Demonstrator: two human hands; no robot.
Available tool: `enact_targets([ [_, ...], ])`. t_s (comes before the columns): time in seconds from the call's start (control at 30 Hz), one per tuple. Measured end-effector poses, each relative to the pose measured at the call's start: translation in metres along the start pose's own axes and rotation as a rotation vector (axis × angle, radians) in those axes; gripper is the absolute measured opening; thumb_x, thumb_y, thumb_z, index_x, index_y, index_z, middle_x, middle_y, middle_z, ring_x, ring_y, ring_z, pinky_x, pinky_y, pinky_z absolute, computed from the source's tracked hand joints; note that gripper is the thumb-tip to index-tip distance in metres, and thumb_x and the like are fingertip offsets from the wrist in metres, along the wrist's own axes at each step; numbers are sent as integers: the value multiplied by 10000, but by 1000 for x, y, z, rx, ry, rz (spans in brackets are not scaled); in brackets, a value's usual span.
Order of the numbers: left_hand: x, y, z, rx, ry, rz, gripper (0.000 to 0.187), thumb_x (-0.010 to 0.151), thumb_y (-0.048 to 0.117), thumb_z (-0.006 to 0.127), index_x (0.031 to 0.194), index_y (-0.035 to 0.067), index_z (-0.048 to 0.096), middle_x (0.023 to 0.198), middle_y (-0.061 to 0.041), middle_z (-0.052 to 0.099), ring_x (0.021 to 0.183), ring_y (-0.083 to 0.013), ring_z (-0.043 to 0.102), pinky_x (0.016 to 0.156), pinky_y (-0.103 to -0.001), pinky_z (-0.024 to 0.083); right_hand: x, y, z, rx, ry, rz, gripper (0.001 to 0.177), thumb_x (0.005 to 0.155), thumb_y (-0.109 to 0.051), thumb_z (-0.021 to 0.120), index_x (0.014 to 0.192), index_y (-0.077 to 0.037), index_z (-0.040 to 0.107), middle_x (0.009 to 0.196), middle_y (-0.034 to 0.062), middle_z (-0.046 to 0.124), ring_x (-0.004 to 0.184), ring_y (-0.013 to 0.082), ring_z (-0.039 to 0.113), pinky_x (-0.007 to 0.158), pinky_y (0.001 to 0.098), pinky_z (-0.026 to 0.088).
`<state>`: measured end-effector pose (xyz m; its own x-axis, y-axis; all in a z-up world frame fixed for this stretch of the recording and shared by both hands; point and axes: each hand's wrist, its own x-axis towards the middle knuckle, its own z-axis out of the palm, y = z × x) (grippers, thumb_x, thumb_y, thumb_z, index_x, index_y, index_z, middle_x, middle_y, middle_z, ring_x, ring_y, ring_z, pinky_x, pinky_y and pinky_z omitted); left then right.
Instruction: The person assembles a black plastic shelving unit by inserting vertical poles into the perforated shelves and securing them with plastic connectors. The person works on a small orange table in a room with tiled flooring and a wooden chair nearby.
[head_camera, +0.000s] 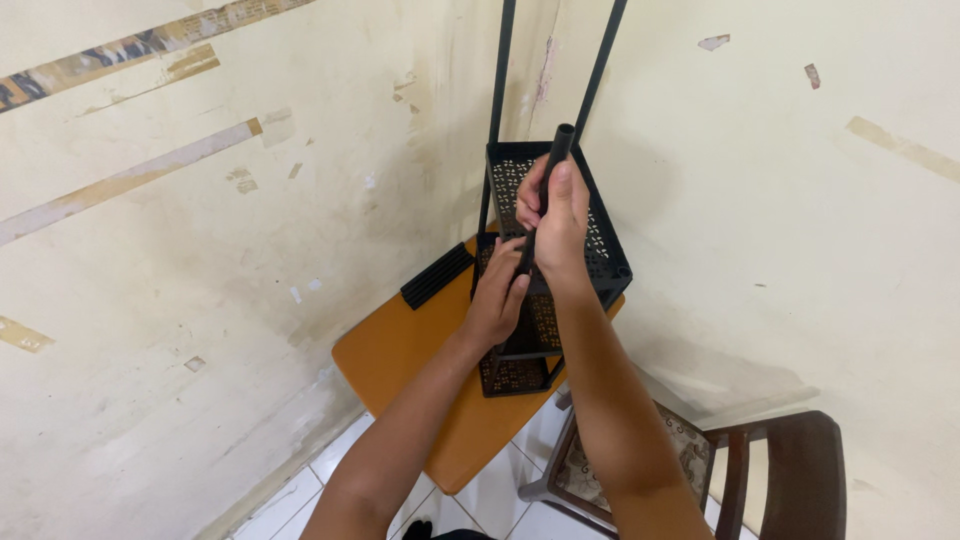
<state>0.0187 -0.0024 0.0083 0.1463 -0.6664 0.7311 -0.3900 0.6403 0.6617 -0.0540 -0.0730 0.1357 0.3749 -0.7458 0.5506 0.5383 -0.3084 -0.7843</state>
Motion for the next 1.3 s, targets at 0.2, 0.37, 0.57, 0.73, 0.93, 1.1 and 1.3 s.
enact_targets([
  [0.2,-1,-14,1,45,-12,-38,219,1050,144,560,1157,-47,546,1274,-274,584,1300,-459,550,1284,-540,274,5,15,-18,194,-68,34,506,1098,-556,442,954,-71,440,684,14,365,535,81,304,476,255,231],
  [0.37,-4,-10,-5,-116,-45,-132,260,1034,157,554,1203,-41,571,1208,-215,624,1173,-358,633,1299,-496,210,-1,13,-17,137,-53,48,467,1111,-508,411,986,-61,458,705,34,402,561,100,341,524,257,296],
  [0.57,0,-20,-14,-202,-73,-87,290,1053,198,572,1218,-37,607,1289,-162,615,1284,-287,574,1256,-463,253,-17,24,-14,142,-11,136,490,1116,-498,355,951,-50,465,733,41,421,594,121,374,547,268,331],
  [0.73,1,-32,-9,-256,-98,-108,269,1027,201,635,1112,-54,651,1297,-163,669,1339,-296,560,1256,-453,262,-19,31,-24,235,-13,159,563,1109,-577,349,852,-79,408,665,5,341,541,90,264,478,263,227],
  [0.93,4,-37,-15,-290,-148,-144,242,1001,177,674,1125,-28,702,1281,-142,691,1289,-258,601,1217,-418,325,-17,28,-28,239,-42,186,603,1102,-614,325,814,-88,392,620,-9,303,502,88,226,451,268,187],
  [1.1,3,-43,-17,-311,-176,-172,232,1004,170,677,1136,-19,703,1281,-132,679,1288,-252,595,1212,-417,333,-22,25,-15,151,62,122,550,1111,-567,379,891,-68,450,685,19,386,560,104,328,509,269,268],
  [1.3,4,-47,-23,-312,-211,-111,235,995,123,681,1175,-28,673,1317,-127,664,1304,-251,595,1262,-427,257,-32,28,-8,-13,139,48,398,1092,-454,476,984,-70,466,695,8,391,568,75,347,498,239,277],
])
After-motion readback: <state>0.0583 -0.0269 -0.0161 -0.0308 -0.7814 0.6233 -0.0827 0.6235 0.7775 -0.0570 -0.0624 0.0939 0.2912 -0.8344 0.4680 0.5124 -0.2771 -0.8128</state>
